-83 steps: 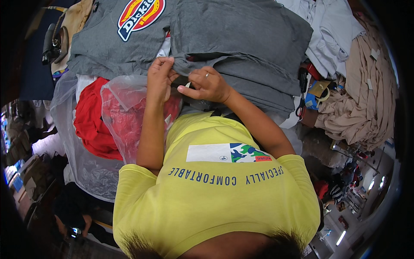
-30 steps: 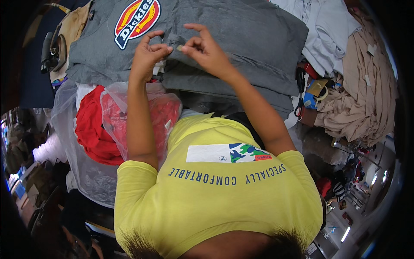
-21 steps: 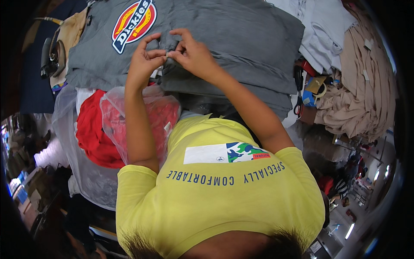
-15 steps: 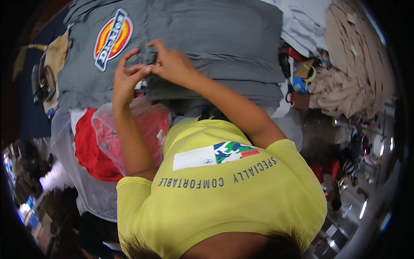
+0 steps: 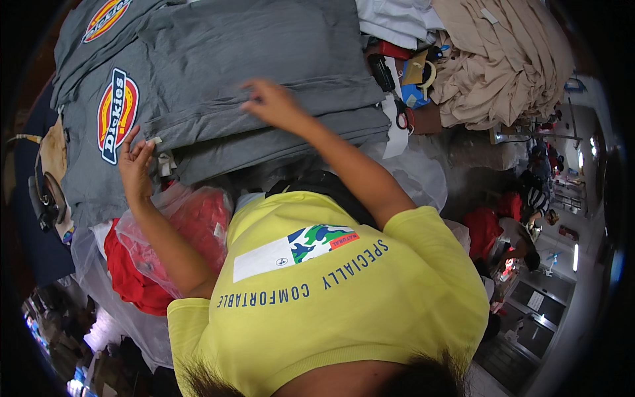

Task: The person picks up several grey shirts from a stack, unfolds them one by one to check for loose threads, and uses shears to trim excess thread from the necklines and seams.

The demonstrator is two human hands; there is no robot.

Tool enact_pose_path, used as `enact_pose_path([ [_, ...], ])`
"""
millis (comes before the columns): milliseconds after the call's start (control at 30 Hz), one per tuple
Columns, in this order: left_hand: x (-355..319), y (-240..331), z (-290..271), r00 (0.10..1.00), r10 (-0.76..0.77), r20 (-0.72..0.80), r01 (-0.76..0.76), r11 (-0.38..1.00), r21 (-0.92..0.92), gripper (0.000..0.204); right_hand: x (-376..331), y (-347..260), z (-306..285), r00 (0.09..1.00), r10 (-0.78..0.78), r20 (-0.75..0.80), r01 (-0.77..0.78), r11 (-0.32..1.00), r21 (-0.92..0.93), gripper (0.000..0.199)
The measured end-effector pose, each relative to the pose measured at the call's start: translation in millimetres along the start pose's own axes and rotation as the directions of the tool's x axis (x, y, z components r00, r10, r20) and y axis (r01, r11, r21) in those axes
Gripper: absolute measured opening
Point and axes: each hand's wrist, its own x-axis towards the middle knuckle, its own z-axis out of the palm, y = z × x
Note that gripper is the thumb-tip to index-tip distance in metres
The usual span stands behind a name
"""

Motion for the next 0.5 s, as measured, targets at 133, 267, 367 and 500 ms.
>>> enact_pose_path([
  [133, 1.6, -2.4, 6.8, 0.999, -0.048, -0.010, 0.048, 0.999, 0.026, 0.049, -44.3, 91.5, -87.5, 0.890, 0.000, -0.456, -0.181, 0.918, -0.353, 0.026],
  [267, 3.3, -8.0, 11.8, 0.993, -0.115, -0.027, 0.116, 0.991, 0.059, 0.046, -89.6, 147.3, -145.6, 0.763, 0.185, -0.620, -0.455, 0.834, -0.311, 0.033],
  [367, 0.6, 0.0, 27.3, 0.976, -0.156, -0.150, 0.184, 0.963, 0.196, 0.048, -98.8, 169.3, -159.7, 0.722, 0.351, -0.597, -0.535, 0.830, -0.159, 0.038],
  [500, 4.1, -6.3, 25.9, 0.979, -0.143, -0.148, 0.180, 0.944, 0.276, 0.051, -91.3, 186.1, -157.8, 0.766, 0.345, -0.542, -0.512, 0.837, -0.192, 0.042],
])
